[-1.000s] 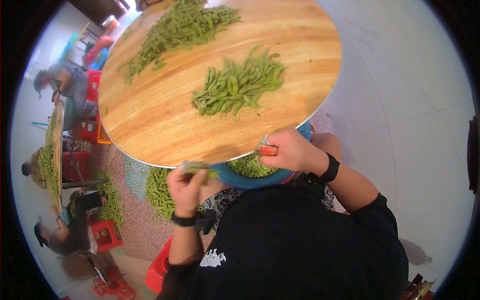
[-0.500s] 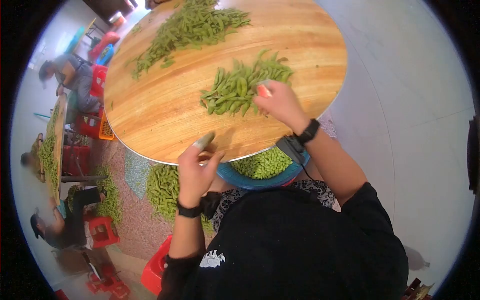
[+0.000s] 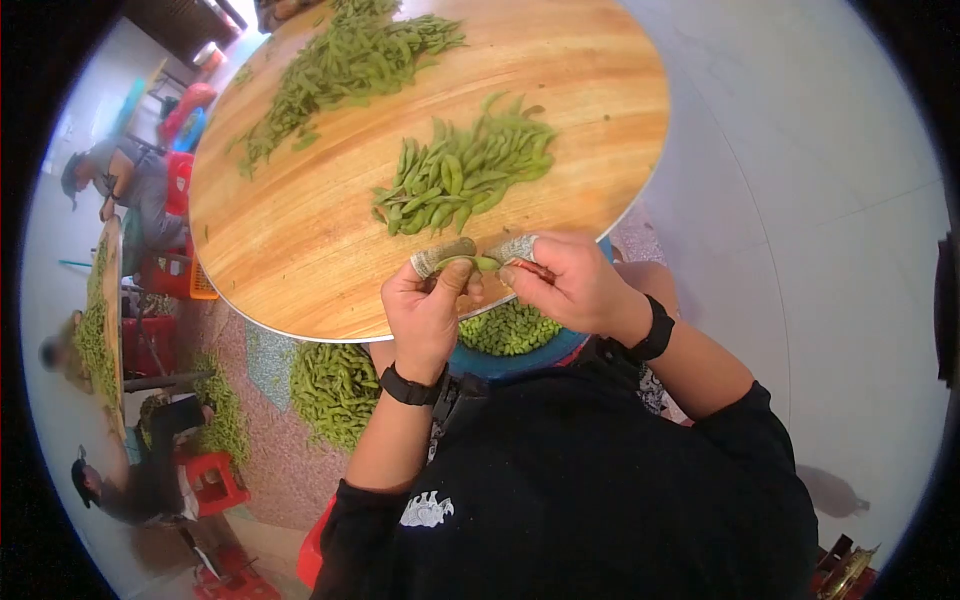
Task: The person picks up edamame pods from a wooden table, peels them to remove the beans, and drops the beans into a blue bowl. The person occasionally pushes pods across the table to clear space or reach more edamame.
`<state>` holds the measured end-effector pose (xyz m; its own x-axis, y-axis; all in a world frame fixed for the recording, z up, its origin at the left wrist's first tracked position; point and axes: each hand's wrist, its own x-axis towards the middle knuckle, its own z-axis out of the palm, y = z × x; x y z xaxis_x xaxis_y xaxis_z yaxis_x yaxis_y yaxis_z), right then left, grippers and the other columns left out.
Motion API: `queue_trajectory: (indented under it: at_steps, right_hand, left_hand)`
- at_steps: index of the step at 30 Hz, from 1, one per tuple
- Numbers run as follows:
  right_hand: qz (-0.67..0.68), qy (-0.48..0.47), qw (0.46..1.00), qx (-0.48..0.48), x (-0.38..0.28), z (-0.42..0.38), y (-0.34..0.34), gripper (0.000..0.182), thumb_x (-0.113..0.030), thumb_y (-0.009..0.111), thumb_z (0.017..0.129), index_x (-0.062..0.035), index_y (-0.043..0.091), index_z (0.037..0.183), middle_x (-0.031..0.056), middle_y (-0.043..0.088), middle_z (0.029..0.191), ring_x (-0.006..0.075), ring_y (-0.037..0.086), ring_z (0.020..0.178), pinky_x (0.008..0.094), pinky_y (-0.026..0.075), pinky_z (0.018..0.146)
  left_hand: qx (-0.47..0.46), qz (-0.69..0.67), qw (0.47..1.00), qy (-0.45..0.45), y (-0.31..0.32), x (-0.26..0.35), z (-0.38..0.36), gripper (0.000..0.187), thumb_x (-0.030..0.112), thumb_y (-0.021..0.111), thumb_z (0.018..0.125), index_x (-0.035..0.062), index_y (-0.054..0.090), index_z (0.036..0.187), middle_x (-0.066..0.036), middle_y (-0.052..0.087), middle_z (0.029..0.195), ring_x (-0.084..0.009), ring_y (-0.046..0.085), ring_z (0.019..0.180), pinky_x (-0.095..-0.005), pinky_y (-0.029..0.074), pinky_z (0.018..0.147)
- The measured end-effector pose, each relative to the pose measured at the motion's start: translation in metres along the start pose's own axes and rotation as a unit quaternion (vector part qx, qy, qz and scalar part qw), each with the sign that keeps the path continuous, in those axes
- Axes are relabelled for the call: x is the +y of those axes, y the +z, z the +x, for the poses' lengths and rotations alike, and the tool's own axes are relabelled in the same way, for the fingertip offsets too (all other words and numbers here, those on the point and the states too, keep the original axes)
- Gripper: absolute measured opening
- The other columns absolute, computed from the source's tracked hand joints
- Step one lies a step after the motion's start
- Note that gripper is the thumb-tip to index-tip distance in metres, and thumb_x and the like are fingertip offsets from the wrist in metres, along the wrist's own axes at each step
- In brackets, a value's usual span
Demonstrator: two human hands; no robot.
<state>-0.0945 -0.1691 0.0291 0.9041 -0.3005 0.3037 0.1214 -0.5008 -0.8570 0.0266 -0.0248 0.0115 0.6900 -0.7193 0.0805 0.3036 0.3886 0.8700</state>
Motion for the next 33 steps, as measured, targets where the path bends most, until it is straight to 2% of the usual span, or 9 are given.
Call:
queue_trajectory:
  at_steps: [12, 14, 18, 21, 23, 27, 30, 32, 33]
  right_hand:
    - [-0.058, -0.058, 0.996, -0.022, -0.015, -0.002, -0.011, 0.017, -0.011, 0.062, 0.084, -0.0005, 0.055, 0.073, 0.0128, 0.057, 0.062, 0.0282, 0.056, 0.051, 0.0357, 0.043, 0.047]
    - [0.298, 0.255, 0.911, -0.13, -0.023, -0.003, -0.01, 0.019, -0.015, 0.059, 0.09, -0.002, 0.06, 0.076, 0.0067, 0.062, 0.065, 0.0159, 0.058, 0.049, 0.0267, 0.044, 0.044]
    - [0.445, 0.328, 0.815, -0.174, -0.015, -0.007, -0.007, 0.025, -0.021, 0.057, 0.093, -0.0033, 0.062, 0.077, 0.0017, 0.063, 0.069, 0.0065, 0.057, 0.053, 0.0197, 0.045, 0.045]
    - [0.271, 0.27, 0.921, -0.072, -0.015, -0.007, 0.001, 0.019, -0.017, 0.063, 0.088, -0.0028, 0.062, 0.075, 0.0055, 0.063, 0.067, 0.0143, 0.057, 0.049, 0.0254, 0.044, 0.043]
    - [-0.156, -0.135, 0.974, 0.088, -0.011, -0.006, 0.003, 0.013, -0.012, 0.067, 0.081, -0.0023, 0.061, 0.075, 0.01, 0.06, 0.062, 0.0237, 0.056, 0.047, 0.0308, 0.043, 0.043]
    - [-0.171, -0.117, 0.974, 0.087, -0.011, -0.012, 0.005, 0.01, -0.008, 0.069, 0.074, -0.0023, 0.061, 0.076, 0.0139, 0.057, 0.063, 0.0313, 0.054, 0.05, 0.0348, 0.042, 0.044]
    - [-0.12, -0.05, 0.99, 0.061, -0.009, -0.01, 0.004, 0.01, -0.009, 0.066, 0.08, -0.0025, 0.061, 0.074, 0.0101, 0.06, 0.064, 0.0238, 0.056, 0.049, 0.0319, 0.043, 0.044]
    - [0.245, 0.304, 0.92, -0.031, -0.015, -0.006, 0.001, 0.018, -0.013, 0.064, 0.085, -0.0018, 0.059, 0.072, 0.0046, 0.058, 0.06, 0.0138, 0.052, 0.047, 0.028, 0.041, 0.043]
    - [0.246, 0.305, 0.919, -0.031, -0.013, -0.005, 0.001, 0.018, -0.013, 0.064, 0.085, -0.0018, 0.059, 0.072, 0.0046, 0.058, 0.06, 0.0138, 0.052, 0.047, 0.028, 0.041, 0.043]
  left_hand:
    - [-0.113, 0.076, 0.99, 0.04, -0.005, 0.009, -0.005, 0.014, 0.003, 0.065, 0.087, -0.0052, 0.064, 0.099, -0.007, 0.064, 0.079, -0.012, 0.058, 0.064, -0.023, 0.047, 0.058]
    - [-0.17, 0.096, 0.979, 0.052, -0.016, 0.013, -0.002, 0.016, 0.006, 0.067, 0.086, -0.0058, 0.064, 0.097, -0.01, 0.063, 0.082, -0.0147, 0.058, 0.064, -0.0251, 0.047, 0.057]
    - [-0.214, 0.095, 0.97, 0.069, -0.019, 0.007, 0.0, 0.025, 0.016, 0.072, 0.084, -0.0054, 0.065, 0.094, -0.013, 0.064, 0.088, -0.0168, 0.06, 0.066, -0.0264, 0.047, 0.056]
    - [-0.021, -0.069, 0.995, -0.071, 0.002, 0.001, -0.008, 0.019, 0.007, 0.073, 0.082, -0.0054, 0.066, 0.094, -0.01, 0.067, 0.082, -0.0147, 0.062, 0.066, -0.0251, 0.049, 0.059]
    - [-0.008, -0.003, 0.996, -0.09, 0.009, 0.004, -0.01, 0.018, 0.005, 0.073, 0.08, -0.0055, 0.066, 0.093, -0.01, 0.067, 0.08, -0.0144, 0.062, 0.065, -0.025, 0.05, 0.059]
    - [0.002, 0.074, 0.989, -0.128, 0.007, 0.008, -0.014, 0.014, -0.003, 0.071, 0.079, -0.0057, 0.066, 0.092, -0.009, 0.068, 0.076, -0.0117, 0.062, 0.061, -0.0233, 0.05, 0.055]
    - [-0.022, 0.074, 0.988, -0.13, 0.002, 0.01, -0.016, 0.01, -0.002, 0.069, 0.081, -0.0054, 0.066, 0.09, -0.009, 0.067, 0.074, -0.0114, 0.061, 0.059, -0.0227, 0.049, 0.054]
    - [-0.04, 0.079, 0.987, -0.133, -0.002, 0.008, -0.016, 0.008, -0.002, 0.067, 0.082, -0.0052, 0.066, 0.089, -0.009, 0.067, 0.073, -0.0117, 0.061, 0.058, -0.0227, 0.049, 0.053]
    - [-0.03, 0.066, 0.986, -0.148, -0.005, 0.006, -0.017, 0.006, -0.002, 0.065, 0.083, -0.005, 0.065, 0.088, -0.009, 0.066, 0.071, -0.0122, 0.06, 0.056, -0.023, 0.049, 0.052]
